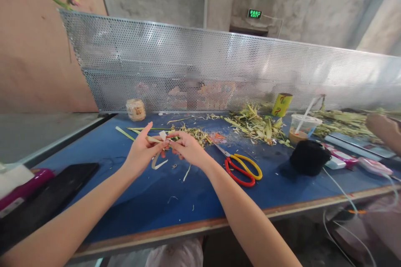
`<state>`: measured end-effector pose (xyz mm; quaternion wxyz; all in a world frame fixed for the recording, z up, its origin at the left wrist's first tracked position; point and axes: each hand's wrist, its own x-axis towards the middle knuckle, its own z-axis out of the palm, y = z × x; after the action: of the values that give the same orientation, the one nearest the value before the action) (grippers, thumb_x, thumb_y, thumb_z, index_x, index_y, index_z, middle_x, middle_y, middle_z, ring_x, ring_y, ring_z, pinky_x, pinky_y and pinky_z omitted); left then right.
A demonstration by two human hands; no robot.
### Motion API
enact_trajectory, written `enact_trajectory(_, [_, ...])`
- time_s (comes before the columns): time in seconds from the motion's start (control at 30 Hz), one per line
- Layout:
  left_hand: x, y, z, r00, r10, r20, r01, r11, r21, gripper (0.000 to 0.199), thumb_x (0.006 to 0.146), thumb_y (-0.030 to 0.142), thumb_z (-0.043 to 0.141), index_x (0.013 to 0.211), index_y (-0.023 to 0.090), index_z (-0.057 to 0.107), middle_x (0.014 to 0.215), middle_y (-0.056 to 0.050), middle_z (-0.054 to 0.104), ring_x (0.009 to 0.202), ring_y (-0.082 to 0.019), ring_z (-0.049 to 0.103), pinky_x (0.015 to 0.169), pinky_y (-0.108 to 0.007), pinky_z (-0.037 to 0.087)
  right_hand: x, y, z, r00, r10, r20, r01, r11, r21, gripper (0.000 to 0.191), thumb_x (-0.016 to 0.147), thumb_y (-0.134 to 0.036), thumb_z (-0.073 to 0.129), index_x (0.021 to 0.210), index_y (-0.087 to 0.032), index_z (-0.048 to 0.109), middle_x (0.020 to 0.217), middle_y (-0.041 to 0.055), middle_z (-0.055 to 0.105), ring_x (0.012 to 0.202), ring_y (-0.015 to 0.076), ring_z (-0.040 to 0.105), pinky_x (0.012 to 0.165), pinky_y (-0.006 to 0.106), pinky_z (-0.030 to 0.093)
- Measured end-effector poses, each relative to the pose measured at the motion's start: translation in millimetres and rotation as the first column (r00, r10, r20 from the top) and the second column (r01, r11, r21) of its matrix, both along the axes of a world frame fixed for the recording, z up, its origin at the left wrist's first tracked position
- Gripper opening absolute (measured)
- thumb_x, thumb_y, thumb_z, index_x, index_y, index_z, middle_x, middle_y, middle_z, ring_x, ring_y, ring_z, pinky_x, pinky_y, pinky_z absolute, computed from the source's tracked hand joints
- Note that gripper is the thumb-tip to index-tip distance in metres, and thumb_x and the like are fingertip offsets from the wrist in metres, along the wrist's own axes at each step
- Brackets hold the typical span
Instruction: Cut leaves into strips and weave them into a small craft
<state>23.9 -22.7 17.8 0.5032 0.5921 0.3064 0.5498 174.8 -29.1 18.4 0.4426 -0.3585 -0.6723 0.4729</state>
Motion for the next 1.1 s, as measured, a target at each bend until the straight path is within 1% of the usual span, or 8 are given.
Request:
enact_trajectory(0.07, [-1.3,-0.2,-0.3,0.999,-0.036,-0.026,0.036,0.999,-0.004,0.109,0.060,0.019,0.070,0.136,0.015,-0.008,0.063,0.001,0.062,0.044,-0.011,0.054,0.042,-0.022,0.043,1.0,1.3,-1.0,0.999,-0.014,0.035,0.014,1.000,0.003,0.023,0.079,-0.027,0.046,0.100,-0.018,0.050,0.051,-0.0067,0.045,0.043,0.0053,0.040,0.043,0.018,0.033])
enact_trajectory(0.23, [1.0,-5.2,1.5,0.990,-0.109,-0.085,0.106,0.994,-0.040,0.115,0.059,0.016,0.070,0.134,0.017,-0.016,0.066,0.000,0.064,0.042,-0.009,0.050,0.039,-0.020,0.040,-0.9,4.4,-4.0,0.991,-0.133,-0.018,0.134,0.976,0.169,0.021,0.069,-0.027,0.059,0.088,-0.018,0.061,0.070,-0.0002,0.060,0.060,0.0094,0.055,0.062,0.024,0.042])
enact_trajectory(0.47, [5.8,-3.8,-1.1,0.998,-0.065,-0.018,0.064,0.996,-0.064,0.100,0.068,0.022,0.064,0.136,0.018,-0.008,0.072,-0.003,0.064,0.055,-0.013,0.056,0.037,-0.019,0.040,-2.9,9.8,-7.3,0.939,-0.204,-0.278,0.231,0.971,0.068,0.015,0.061,-0.028,0.065,0.060,-0.015,0.056,0.062,-0.0006,0.058,0.058,0.0096,0.054,0.060,0.023,0.043])
enact_trajectory(0.7, [5.5,-2.6,-2.2,0.991,-0.122,-0.053,0.120,0.992,-0.042,0.102,0.067,0.019,0.065,0.135,0.017,-0.010,0.066,0.001,0.061,0.052,-0.011,0.054,0.041,-0.020,0.042,-4.9,12.3,-12.3,0.936,-0.276,-0.218,0.321,0.924,0.206,0.015,0.062,-0.027,0.061,0.057,-0.016,0.052,0.062,-0.0013,0.055,0.058,0.0098,0.053,0.059,0.023,0.043])
enact_trajectory(0.83, [4.2,-2.9,-2.4,0.984,-0.152,-0.094,0.149,0.988,-0.040,0.099,0.067,0.018,0.064,0.136,0.018,-0.007,0.065,0.003,0.061,0.047,-0.008,0.051,0.045,-0.022,0.043,-5.7,14.1,-16.1,0.914,-0.318,-0.251,0.349,0.933,0.089,0.018,0.059,-0.030,0.063,0.059,-0.016,0.052,0.062,-0.0012,0.055,0.056,0.0098,0.052,0.057,0.023,0.042])
enact_trajectory(0.93, [5.2,-4.1,-1.8,0.989,-0.134,-0.055,0.130,0.989,-0.073,0.097,0.067,0.017,0.064,0.136,0.016,-0.004,0.071,-0.001,0.064,0.055,-0.011,0.056,0.045,-0.021,0.043,-4.1,14.2,-14.2,0.911,-0.329,-0.248,0.346,0.938,0.027,0.020,0.061,-0.034,0.062,0.062,-0.016,0.052,0.059,-0.0010,0.056,0.054,0.0103,0.053,0.056,0.023,0.042])
enact_trajectory(1.03, [5.9,-4.8,-1.5,0.993,-0.116,0.014,0.117,0.980,-0.161,0.097,0.068,0.015,0.063,0.136,0.014,-0.006,0.078,-0.006,0.067,0.067,-0.016,0.061,0.048,-0.023,0.046,0.1,13.1,-9.3,0.915,-0.381,-0.136,0.396,0.911,0.112,0.019,0.068,-0.035,0.056,0.065,-0.016,0.055,0.059,-0.0005,0.058,0.053,0.0100,0.052,0.053,0.022,0.040])
enact_trajectory(1.1, [5.2,-4.3,-1.8,0.993,-0.107,0.040,0.113,0.975,-0.189,0.100,0.066,0.011,0.063,0.135,0.015,-0.009,0.080,-0.007,0.068,0.062,-0.015,0.061,0.051,-0.025,0.047,2.9,11.8,-7.0,0.908,-0.418,-0.019,0.413,0.887,0.208,0.022,0.074,-0.035,0.050,0.067,-0.016,0.058,0.060,-0.0001,0.057,0.053,0.0100,0.051,0.053,0.022,0.039])
